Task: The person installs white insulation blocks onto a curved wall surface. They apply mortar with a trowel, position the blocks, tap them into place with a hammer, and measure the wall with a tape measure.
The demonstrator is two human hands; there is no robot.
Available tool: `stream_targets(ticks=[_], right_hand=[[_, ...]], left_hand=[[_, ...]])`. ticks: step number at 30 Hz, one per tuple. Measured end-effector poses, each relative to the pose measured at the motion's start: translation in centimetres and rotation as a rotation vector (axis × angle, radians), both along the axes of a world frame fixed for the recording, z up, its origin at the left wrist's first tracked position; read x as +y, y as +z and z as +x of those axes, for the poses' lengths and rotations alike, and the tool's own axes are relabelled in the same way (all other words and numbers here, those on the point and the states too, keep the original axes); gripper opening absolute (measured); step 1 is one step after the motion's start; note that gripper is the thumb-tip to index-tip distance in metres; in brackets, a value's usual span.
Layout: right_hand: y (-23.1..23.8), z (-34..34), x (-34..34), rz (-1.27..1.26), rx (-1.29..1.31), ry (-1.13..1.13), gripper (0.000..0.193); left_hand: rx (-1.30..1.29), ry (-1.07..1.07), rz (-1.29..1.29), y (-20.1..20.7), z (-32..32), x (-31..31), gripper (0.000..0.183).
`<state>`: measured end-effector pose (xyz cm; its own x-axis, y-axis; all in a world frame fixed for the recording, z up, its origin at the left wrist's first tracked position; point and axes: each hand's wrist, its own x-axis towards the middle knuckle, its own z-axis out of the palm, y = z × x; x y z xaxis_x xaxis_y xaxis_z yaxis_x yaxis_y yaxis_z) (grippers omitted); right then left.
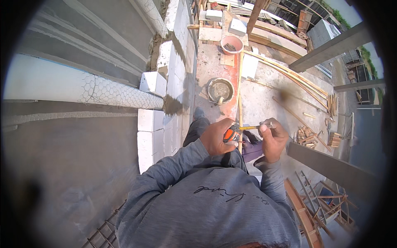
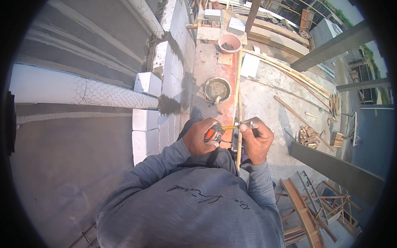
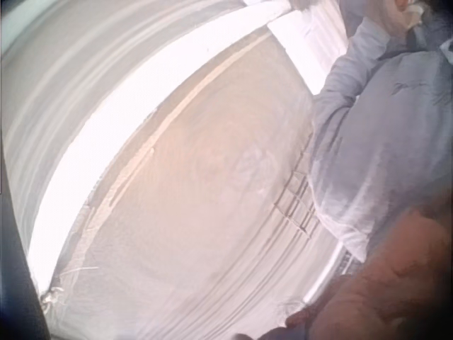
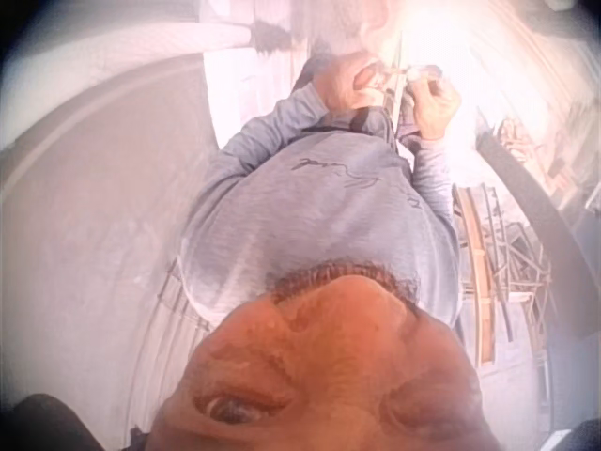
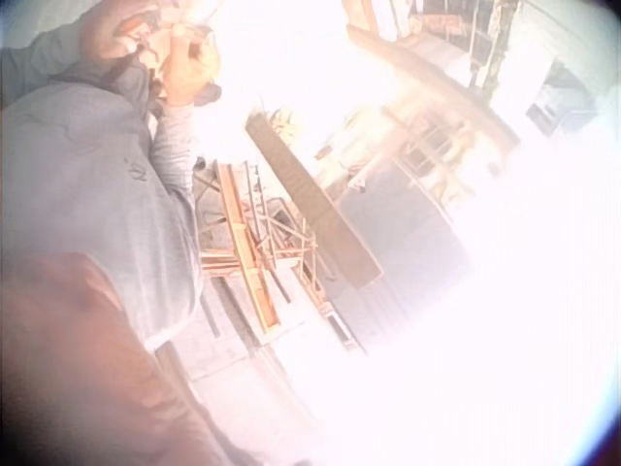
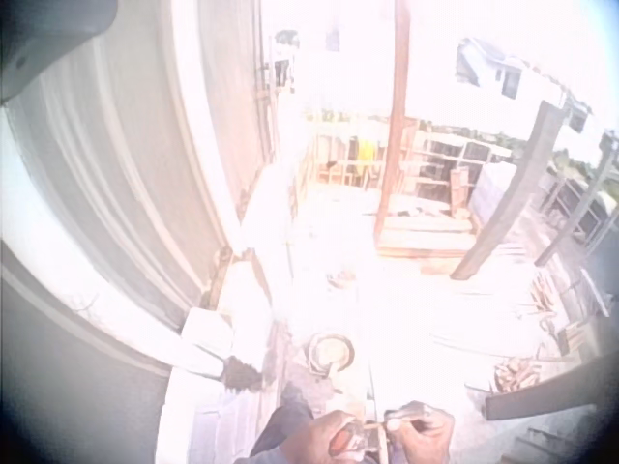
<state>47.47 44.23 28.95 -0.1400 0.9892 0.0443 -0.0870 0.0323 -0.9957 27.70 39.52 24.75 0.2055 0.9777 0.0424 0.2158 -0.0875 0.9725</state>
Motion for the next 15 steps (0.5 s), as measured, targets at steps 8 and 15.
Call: stream_targets(ticks=[8,15], right_hand=[[-0.7,1.8,-1.1,0.012,-0.020,-0.061,0.013],[20.3,20.0,8.4,0.650,0.283,-0.721,0.019]], left_hand=[[0.069,-0.055,0.004,-0.8,0.3,-1.6,0.054],[0.205,0.035,-0.035,-5.7,-4.6,-5.8,0.054]])
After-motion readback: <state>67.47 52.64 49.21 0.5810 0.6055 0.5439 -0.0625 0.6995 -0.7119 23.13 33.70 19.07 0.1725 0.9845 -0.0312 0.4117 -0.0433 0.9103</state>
